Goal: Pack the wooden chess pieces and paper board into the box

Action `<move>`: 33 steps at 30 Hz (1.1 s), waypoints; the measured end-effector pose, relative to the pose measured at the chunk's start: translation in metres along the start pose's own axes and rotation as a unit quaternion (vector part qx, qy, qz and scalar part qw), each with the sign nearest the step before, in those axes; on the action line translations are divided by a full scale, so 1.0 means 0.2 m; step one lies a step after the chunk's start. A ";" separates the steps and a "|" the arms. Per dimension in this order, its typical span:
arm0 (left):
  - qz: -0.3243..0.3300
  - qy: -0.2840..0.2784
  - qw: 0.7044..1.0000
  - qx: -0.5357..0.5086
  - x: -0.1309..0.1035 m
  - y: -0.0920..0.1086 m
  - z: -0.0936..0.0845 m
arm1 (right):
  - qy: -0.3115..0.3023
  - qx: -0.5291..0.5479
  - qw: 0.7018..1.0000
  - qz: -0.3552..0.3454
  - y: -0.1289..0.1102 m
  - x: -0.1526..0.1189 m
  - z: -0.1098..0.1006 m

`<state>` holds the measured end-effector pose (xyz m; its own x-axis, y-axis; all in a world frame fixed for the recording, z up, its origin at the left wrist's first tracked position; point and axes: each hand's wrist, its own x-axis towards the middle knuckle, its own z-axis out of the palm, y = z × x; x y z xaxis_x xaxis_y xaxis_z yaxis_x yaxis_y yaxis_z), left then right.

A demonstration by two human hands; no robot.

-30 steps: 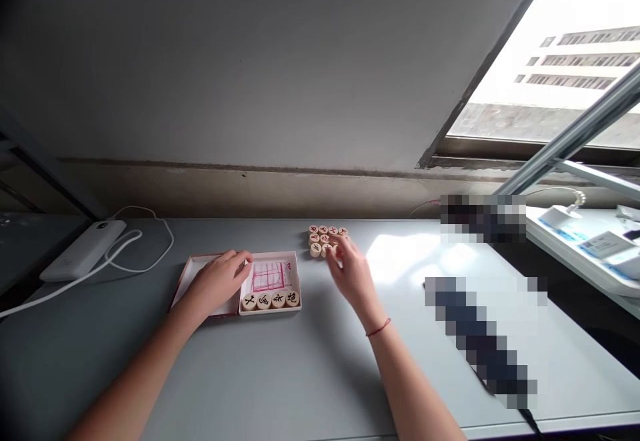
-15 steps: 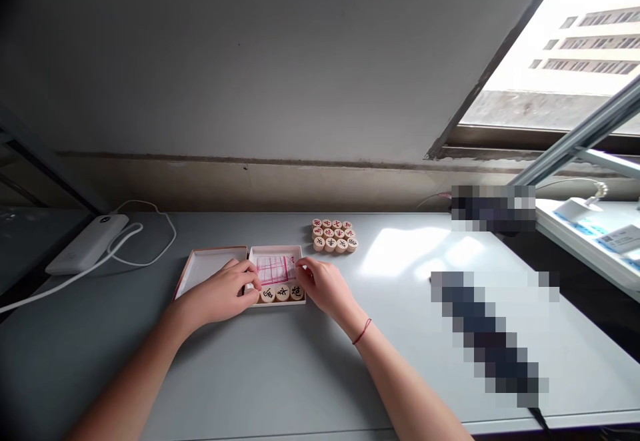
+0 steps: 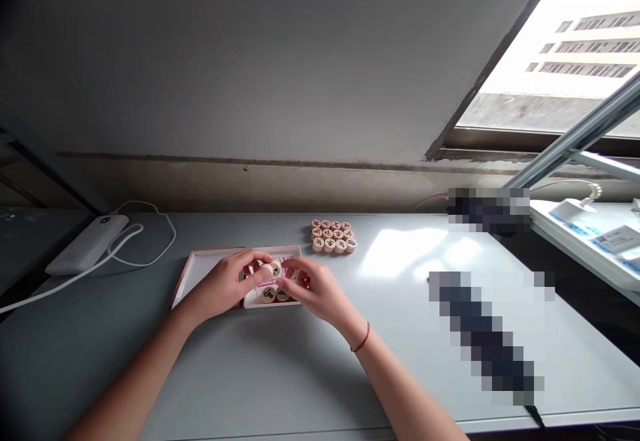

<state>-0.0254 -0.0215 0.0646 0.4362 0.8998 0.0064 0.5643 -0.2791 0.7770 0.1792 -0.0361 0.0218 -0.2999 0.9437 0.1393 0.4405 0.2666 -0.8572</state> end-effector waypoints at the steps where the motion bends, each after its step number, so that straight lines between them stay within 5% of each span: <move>1: -0.004 -0.007 1.000 -0.028 0.00 0.01 0.02 | -0.012 0.021 1.000 0.004 -0.01 0.00 0.01; 6: -0.021 0.027 0.993 -0.114 0.02 -0.01 0.10 | -0.005 0.058 0.998 0.030 0.00 0.00 -0.03; 11: -0.040 0.110 0.986 -0.121 0.04 -0.05 0.10 | 0.037 -0.085 0.988 0.126 0.12 0.03 -0.15; 15: -0.066 0.111 0.982 -0.137 0.05 -0.07 0.10 | 0.041 -0.177 0.972 0.151 0.18 0.03 -0.20; 24: -0.068 0.077 0.990 -0.094 0.04 -0.02 0.14 | 0.053 -0.201 0.964 0.163 0.23 0.04 -0.20; 28: 0.007 0.110 0.994 -0.003 0.03 -0.03 0.18 | 0.092 -0.179 0.973 0.114 0.15 0.02 -0.16; 33: 0.101 0.124 0.984 0.081 0.04 -0.08 0.26 | 0.050 -0.041 0.998 -0.013 -0.01 -0.01 -0.02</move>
<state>0.0054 -0.0281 0.0188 0.3784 0.8690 0.3188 0.5961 -0.4922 0.6343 0.1815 -0.0387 0.0255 -0.2291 0.9497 0.2136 0.5025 0.3034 -0.8096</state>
